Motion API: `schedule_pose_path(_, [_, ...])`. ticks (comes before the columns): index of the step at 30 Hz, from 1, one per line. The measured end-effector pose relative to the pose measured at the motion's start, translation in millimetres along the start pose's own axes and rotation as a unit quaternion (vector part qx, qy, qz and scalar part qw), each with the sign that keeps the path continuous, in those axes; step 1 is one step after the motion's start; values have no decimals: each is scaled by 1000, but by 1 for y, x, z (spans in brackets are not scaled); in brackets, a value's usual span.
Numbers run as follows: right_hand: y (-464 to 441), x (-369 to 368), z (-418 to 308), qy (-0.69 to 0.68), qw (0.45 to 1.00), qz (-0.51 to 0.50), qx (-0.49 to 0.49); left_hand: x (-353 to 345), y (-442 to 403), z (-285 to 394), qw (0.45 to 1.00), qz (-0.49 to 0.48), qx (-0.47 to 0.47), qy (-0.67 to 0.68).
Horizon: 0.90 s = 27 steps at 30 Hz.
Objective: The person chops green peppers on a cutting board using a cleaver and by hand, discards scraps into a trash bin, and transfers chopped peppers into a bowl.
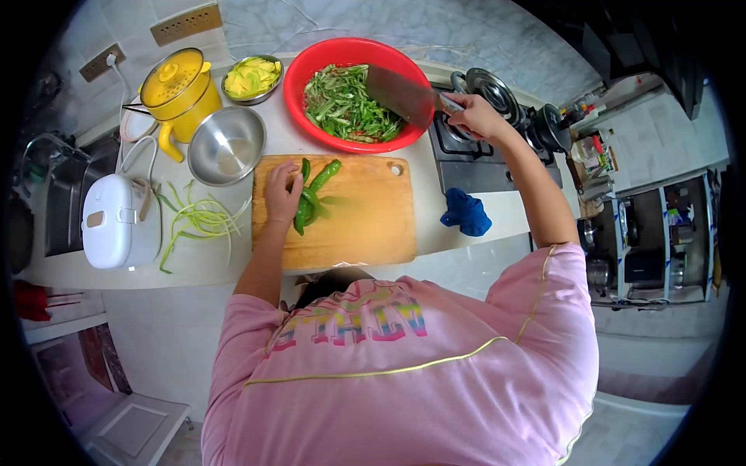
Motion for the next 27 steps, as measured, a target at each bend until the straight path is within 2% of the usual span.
schedule_pose_path(10, [-26, 23, 20, 80, 994, 78, 2, 2, 0, 2, 999, -9, 31, 36])
schedule_pose_path(13, [-32, 27, 25, 90, 993, 75, -19, -1, 2, -3, 999, -6, 31, 33])
schedule_pose_path(15, [-38, 26, 30, 68, 994, 69, -46, -1, 2, -3, 999, -6, 24, 24])
schedule_pose_path(18, [-47, 8, 28, -59, 991, 20, -122, -3, 2, 0, 999, -16, 30, 35])
schedule_pose_path(21, [-59, -14, 31, -161, 974, -42, -154, -4, 0, -3, 999, -14, -26, -17])
schedule_pose_path(25, [-32, -51, 1, -139, 987, -51, -66, -3, -1, -3, 999, -20, -23, -16])
schedule_pose_path(27, [-19, -68, -16, 12, 999, -8, 40, -5, 1, -7, 999, -30, -10, -6])
Point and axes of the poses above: each hand's wrist, its own y-axis away from the middle knuckle, its own x-axis out of the back of the hand, z = x × y, the point moved 3 cm from there along -y, towards the middle knuckle, and after that the axes turned 1 degree about z, right-handed, at the moved point
